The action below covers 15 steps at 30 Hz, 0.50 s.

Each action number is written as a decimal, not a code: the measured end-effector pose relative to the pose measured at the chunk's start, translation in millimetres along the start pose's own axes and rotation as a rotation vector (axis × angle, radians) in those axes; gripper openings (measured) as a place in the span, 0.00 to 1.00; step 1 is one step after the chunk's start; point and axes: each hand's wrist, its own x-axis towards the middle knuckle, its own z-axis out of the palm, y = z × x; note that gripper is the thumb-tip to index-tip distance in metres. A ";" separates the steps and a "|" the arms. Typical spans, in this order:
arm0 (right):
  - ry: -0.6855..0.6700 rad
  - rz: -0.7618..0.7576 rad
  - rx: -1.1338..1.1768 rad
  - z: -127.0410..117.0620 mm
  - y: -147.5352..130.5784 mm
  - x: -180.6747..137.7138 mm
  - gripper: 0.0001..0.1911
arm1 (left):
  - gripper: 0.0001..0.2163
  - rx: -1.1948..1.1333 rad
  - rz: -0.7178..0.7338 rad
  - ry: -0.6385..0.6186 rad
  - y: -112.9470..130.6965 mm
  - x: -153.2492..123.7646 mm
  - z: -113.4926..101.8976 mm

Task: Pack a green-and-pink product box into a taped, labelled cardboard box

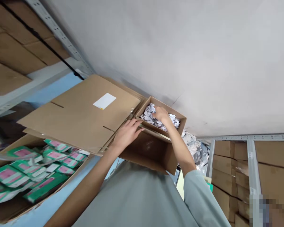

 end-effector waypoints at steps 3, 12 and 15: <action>-0.036 0.020 -0.056 9.5 -16.8 48.8 0.28 | 0.19 0.004 -0.021 -0.014 3.1 -1.2 -3.3; -0.059 -0.001 -0.127 41.9 -16.0 94.1 0.23 | 0.16 -0.023 -0.051 -0.005 7.2 1.6 -1.3; -0.038 0.000 -0.147 51.7 -6.7 97.8 0.23 | 0.16 -0.016 -0.047 -0.001 6.2 2.6 -0.1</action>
